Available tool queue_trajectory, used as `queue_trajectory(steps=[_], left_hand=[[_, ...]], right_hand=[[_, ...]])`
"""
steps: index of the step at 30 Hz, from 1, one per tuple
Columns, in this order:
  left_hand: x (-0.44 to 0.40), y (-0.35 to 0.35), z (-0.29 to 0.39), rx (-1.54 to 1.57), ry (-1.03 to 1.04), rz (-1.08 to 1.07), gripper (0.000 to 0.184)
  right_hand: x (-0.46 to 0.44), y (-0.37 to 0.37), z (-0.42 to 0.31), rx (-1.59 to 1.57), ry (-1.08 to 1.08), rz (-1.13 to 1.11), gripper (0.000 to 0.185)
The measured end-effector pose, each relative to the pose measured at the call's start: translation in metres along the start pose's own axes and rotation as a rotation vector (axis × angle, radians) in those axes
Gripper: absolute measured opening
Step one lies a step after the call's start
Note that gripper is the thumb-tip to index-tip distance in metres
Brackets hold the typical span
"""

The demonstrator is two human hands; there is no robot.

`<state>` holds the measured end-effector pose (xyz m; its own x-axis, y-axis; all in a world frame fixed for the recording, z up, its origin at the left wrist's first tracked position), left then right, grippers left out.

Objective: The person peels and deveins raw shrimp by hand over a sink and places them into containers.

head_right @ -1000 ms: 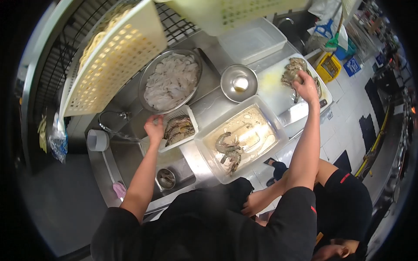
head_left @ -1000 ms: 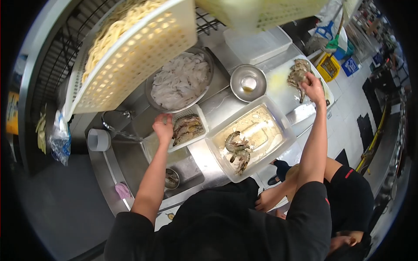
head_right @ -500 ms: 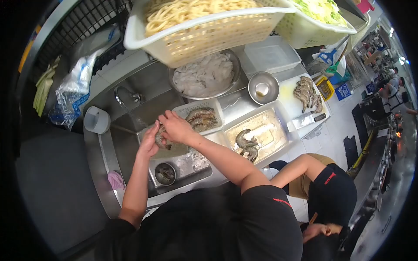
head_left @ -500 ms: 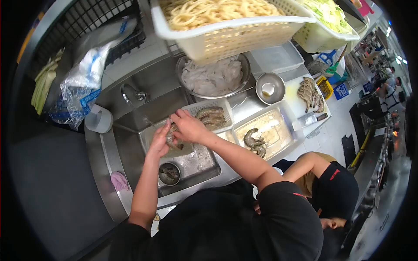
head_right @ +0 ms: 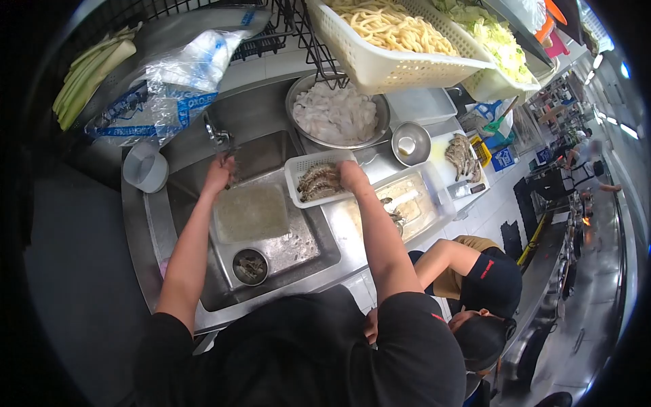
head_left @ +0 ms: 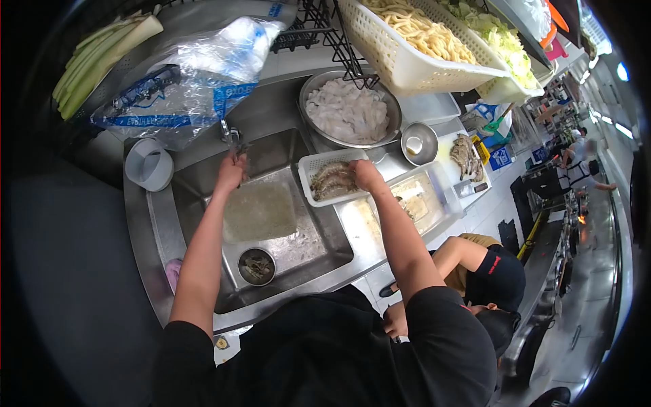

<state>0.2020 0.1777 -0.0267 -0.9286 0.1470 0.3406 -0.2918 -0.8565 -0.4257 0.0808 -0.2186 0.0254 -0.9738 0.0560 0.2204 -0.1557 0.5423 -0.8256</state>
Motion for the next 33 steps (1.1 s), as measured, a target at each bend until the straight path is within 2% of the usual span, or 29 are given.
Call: queue_trajectory(steps=[2,5,6,9,12,14,16,18,19,20,21,22,24,27,28,30,32,33], left_hand=[[-0.031,0.004,-0.008,-0.384,0.394,0.248,0.045],[0.013,-0.003,0.046,-0.468,0.278,0.188,0.051],[0.010,-0.001,0.043,-0.469,0.274,0.189,0.051],[0.006,0.001,0.038,-0.340,0.356,0.275,0.048],[0.001,0.002,0.034,-0.239,0.274,0.215,0.044],[0.012,0.003,0.041,-0.041,0.051,0.069,0.045],[0.016,0.004,0.042,0.026,0.063,0.117,0.050],[0.022,0.013,0.040,0.096,0.076,0.164,0.055],[0.024,0.029,0.035,0.138,0.040,0.123,0.060],[0.029,0.046,0.031,0.181,0.004,0.083,0.064],[0.037,0.067,0.031,0.273,0.046,0.100,0.065],[0.047,0.088,0.033,0.365,0.087,0.118,0.066],[0.060,0.127,0.034,0.393,-0.051,-0.012,0.062],[0.070,0.172,0.031,0.252,-0.171,-0.128,0.050],[0.071,0.182,0.033,0.250,-0.134,-0.160,0.041],[0.075,0.186,0.043,0.339,0.115,-0.008,0.026],[0.081,0.177,0.039,0.354,0.088,0.005,0.025],[0.085,0.168,0.037,0.370,0.061,0.016,0.027]], right_hand=[[-0.005,0.010,0.006,0.031,-0.029,0.033,0.027],[-0.013,0.022,0.016,0.060,-0.058,0.100,0.024],[-0.012,0.021,0.012,0.062,-0.055,0.135,0.022],[-0.007,0.021,0.009,0.058,-0.037,0.129,0.018],[-0.009,0.019,0.006,0.107,-0.078,0.088,0.020],[-0.018,0.025,0.021,0.123,-0.074,0.055,0.018],[-0.015,0.021,0.017,0.139,-0.070,0.022,0.016],[-0.006,0.004,0.009,0.009,-0.093,0.118,0.015],[-0.002,0.000,0.011,0.012,-0.089,0.117,0.015],[0.003,-0.014,0.014,-0.140,-0.099,0.216,0.014],[0.008,-0.025,0.019,-0.293,-0.110,0.314,0.013],[0.009,-0.030,0.023,-0.288,-0.109,0.314,0.013],[0.014,-0.040,0.042,-0.474,0.006,0.415,0.015],[0.016,-0.038,0.051,-0.474,0.024,0.427,0.014],[0.017,-0.035,0.052,-0.506,0.023,0.416,0.014],[0.019,-0.028,0.042,-0.463,0.017,0.393,0.014],[0.024,-0.021,0.015,-0.475,0.000,0.383,0.014],[0.021,-0.014,0.004,-0.386,-0.027,0.379,0.015]])
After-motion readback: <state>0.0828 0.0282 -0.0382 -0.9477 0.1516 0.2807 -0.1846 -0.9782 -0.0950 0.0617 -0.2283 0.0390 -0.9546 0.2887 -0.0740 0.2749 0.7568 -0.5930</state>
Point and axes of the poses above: each hand's wrist, its own x-axis away from the middle knuckle, its own y-axis out of the palm, z = x × y, the point moved 6 cm from there along -x, towards the middle knuckle, and after that the axes turned 14 degrees about -x, right-handed, at the moved point
